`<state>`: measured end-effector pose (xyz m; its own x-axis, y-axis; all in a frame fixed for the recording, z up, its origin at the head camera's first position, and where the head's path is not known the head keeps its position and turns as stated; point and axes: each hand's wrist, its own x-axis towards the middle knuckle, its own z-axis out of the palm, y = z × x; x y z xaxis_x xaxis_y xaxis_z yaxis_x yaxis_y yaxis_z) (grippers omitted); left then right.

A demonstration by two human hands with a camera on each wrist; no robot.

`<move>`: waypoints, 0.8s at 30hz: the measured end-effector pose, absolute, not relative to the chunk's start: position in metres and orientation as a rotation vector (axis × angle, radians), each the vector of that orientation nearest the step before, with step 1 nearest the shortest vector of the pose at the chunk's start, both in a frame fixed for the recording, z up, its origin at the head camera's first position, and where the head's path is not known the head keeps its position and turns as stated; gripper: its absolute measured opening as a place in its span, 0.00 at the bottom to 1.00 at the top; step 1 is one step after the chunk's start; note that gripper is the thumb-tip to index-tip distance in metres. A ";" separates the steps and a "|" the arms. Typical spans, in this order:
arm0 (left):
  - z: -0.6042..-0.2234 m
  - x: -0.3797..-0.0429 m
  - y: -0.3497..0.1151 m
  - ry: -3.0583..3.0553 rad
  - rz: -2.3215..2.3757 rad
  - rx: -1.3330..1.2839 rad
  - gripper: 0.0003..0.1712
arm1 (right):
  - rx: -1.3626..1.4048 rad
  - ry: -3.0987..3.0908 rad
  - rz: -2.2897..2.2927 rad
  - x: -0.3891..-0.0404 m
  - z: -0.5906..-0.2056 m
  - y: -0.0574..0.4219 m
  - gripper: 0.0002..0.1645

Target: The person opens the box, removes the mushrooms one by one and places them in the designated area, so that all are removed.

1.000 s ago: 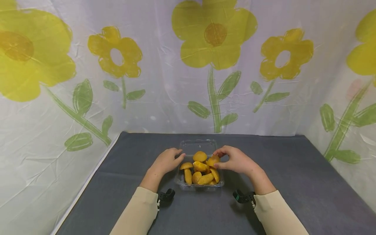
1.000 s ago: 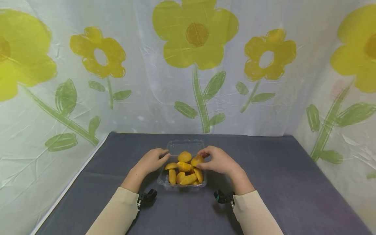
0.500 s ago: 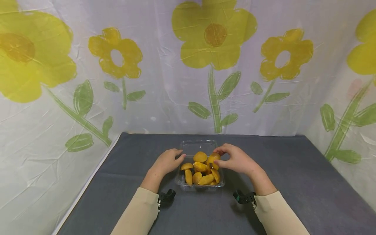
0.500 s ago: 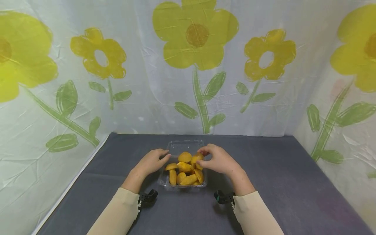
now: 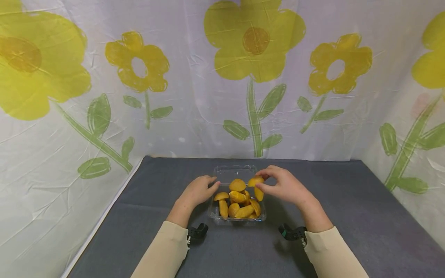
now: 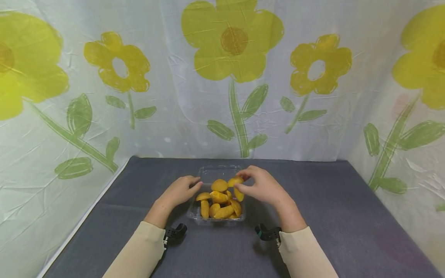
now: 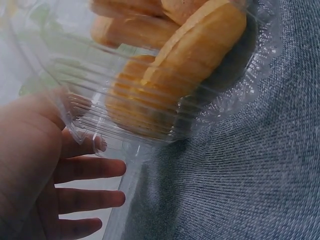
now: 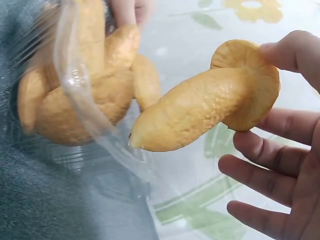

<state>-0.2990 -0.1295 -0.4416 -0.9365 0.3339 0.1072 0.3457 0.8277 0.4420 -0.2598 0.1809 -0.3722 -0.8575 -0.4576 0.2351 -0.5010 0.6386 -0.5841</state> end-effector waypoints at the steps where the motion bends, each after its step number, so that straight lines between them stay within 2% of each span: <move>1: -0.441 -0.299 -0.129 -2.979 -0.725 -0.552 0.29 | 0.809 -2.783 1.026 -0.259 -0.371 0.182 0.26; 24: -0.443 -0.298 -0.127 -2.999 -0.733 -0.521 0.30 | 0.675 -2.782 1.063 -0.258 -0.356 0.212 0.24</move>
<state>-0.2983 -0.1271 -0.4430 -0.9446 0.3161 0.0884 0.3213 0.8351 0.4466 -0.2584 0.2124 -0.3560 -0.8986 -0.3712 0.2338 -0.4325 0.6606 -0.6136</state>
